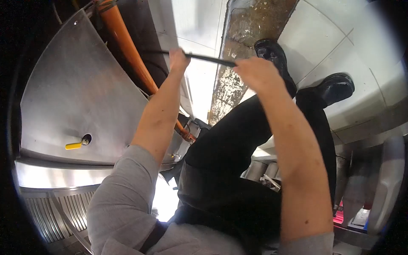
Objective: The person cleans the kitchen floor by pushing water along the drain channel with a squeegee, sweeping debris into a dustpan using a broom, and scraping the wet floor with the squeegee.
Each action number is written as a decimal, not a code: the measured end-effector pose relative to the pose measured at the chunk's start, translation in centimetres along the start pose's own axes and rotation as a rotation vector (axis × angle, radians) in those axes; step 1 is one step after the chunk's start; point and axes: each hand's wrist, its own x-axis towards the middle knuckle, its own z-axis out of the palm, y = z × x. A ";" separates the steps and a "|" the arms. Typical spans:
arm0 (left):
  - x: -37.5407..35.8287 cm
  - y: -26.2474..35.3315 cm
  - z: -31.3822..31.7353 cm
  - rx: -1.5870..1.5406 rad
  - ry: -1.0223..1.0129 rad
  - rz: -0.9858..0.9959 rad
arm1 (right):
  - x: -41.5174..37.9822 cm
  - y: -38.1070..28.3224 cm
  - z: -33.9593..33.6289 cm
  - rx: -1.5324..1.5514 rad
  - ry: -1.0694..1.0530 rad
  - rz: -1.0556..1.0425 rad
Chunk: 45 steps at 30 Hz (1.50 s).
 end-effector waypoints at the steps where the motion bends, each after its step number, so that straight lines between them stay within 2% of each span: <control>1: -0.3 -2.3 3.0 -0.009 -0.092 -0.021 | 0.2 -1.1 0.4 -0.077 -0.038 -0.048; 2: -0.7 -3.8 5.7 -0.022 -0.185 -0.043 | 0.1 -1.6 0.5 -0.158 -0.077 -0.094; 4: -3.3 -2.7 7.6 -0.208 -0.280 -0.167 | -0.4 -1.7 -0.7 -0.185 -0.052 -0.134; 6: -5.5 1.9 7.4 -0.300 -0.148 -0.245 | -1.5 -0.9 -4.4 -0.323 -0.071 -0.099; 8: -6.5 7.2 3.8 -0.445 -0.028 -0.136 | -5.8 -0.3 -9.5 -0.292 0.118 0.067; 9: -6.2 9.8 5.0 -0.316 0.499 0.046 | -8.5 1.4 -11.6 -0.390 0.234 0.090; 10: -7.4 12.7 0.7 -0.454 0.503 0.260 | -11.7 2.8 -14.2 -0.332 0.194 0.196; 11: -9.2 15.8 -5.2 -0.438 0.535 0.371 | -16.1 3.4 -16.1 -0.410 0.305 0.212; 12: -9.0 17.8 -6.5 -0.593 0.526 0.578 | -20.5 6.8 -17.7 -0.194 0.230 0.483; 13: -10.5 20.2 -10.5 -0.615 0.625 0.655 | -25.9 9.8 -17.4 -0.223 0.491 0.459; 15: -10.6 23.7 -14.3 -0.761 0.803 0.783 | -32.9 11.4 -19.1 -0.229 0.465 0.570; 16: -10.4 24.7 -16.3 -0.780 0.784 0.810 | -33.5 11.2 -18.8 -0.238 0.452 0.565; 18: -8.4 24.1 -17.7 -0.780 0.772 0.822 | -32.5 11.5 -17.1 -0.077 0.638 0.583; 19: -6.8 23.2 -17.4 -0.739 0.829 0.774 | -29.9 10.3 -17.3 0.017 0.450 0.753; 20: -5.4 22.3 -16.9 -0.697 0.881 0.723 | -26.2 8.8 -16.4 0.074 0.348 0.736; 21: -4.3 20.5 -15.9 -0.753 0.849 0.712 | -22.5 8.4 -14.9 0.127 0.251 0.719; 22: -3.2 18.3 -14.3 -0.809 0.822 0.703 | -19.6 10.9 -11.7 0.096 0.325 0.452; 23: -1.6 16.3 -11.2 -0.601 0.832 0.502 | -15.3 7.1 -11.1 0.112 0.217 0.484; 24: 0.0 14.1 -7.0 -0.395 0.828 0.302 | -11.8 6.5 -9.4 0.162 0.199 0.312; 25: 0.8 11.3 -3.4 -0.314 0.937 0.271 | -8.8 5.1 -8.0 0.134 0.105 0.367; 26: 0.0 8.8 -1.5 -0.403 0.591 0.184 | -6.1 7.2 -4.4 0.090 0.135 0.190; 27: 0.5 5.4 5.2 -0.512 0.638 0.016 | -3.9 4.2 -4.3 0.139 -0.114 0.277; 28: -1.7 3.7 6.3 -0.347 0.523 -0.148 | -2.0 3.0 -2.4 0.051 -0.173 0.261; 29: -3.0 2.3 8.3 -0.768 0.393 -0.478 | -1.1 1.3 -0.7 -0.008 -0.168 0.176; 30: -5.0 0.9 7.9 -0.244 0.025 -0.513 | -0.3 -0.2 0.7 -0.063 -0.162 0.092; 32: -7.8 -2.0 11.1 -0.205 -0.228 -0.511 | 0.5 -2.5 2.3 -0.157 -0.287 -0.020; 33: -8.9 -2.9 14.0 -0.236 -0.312 -0.459 | 0.1 -3.6 1.7 -0.228 -0.277 -0.101; 34: -9.8 -2.7 13.6 -0.266 -0.392 -0.406 | -0.4 -3.4 1.2 -0.226 -0.276 -0.102; 36: -12.1 2.0 11.8 -0.295 -0.274 -0.364 | -1.8 -1.5 -0.5 -0.305 -0.138 -0.218; 38: -12.4 6.7 13.1 -0.429 0.121 -0.136 | -4.6 -0.1 -6.4 -0.363 -0.126 0.037; 39: -13.0 10.5 10.3 -0.529 0.261 -0.071 | -7.2 0.8 -9.8 -0.436 -0.046 0.105; 41: -14.8 17.4 1.5 -0.539 0.377 0.097 | -14.1 0.8 -16.0 -0.497 0.186 0.323; 42: -15.8 19.5 -4.3 -0.647 0.376 0.237 | -18.7 4.7 -17.9 -0.404 0.354 0.318; 43: -16.5 20.7 -8.1 -0.762 0.488 0.406 | -22.7 4.2 -20.9 -0.514 0.325 0.487; 44: -16.8 21.6 -11.0 -0.872 0.601 0.581 | -27.5 5.6 -22.5 -0.427 0.415 0.473; 45: -17.1 22.7 -13.2 -0.909 0.666 0.615 | -31.1 5.0 -23.5 -0.431 0.417 0.562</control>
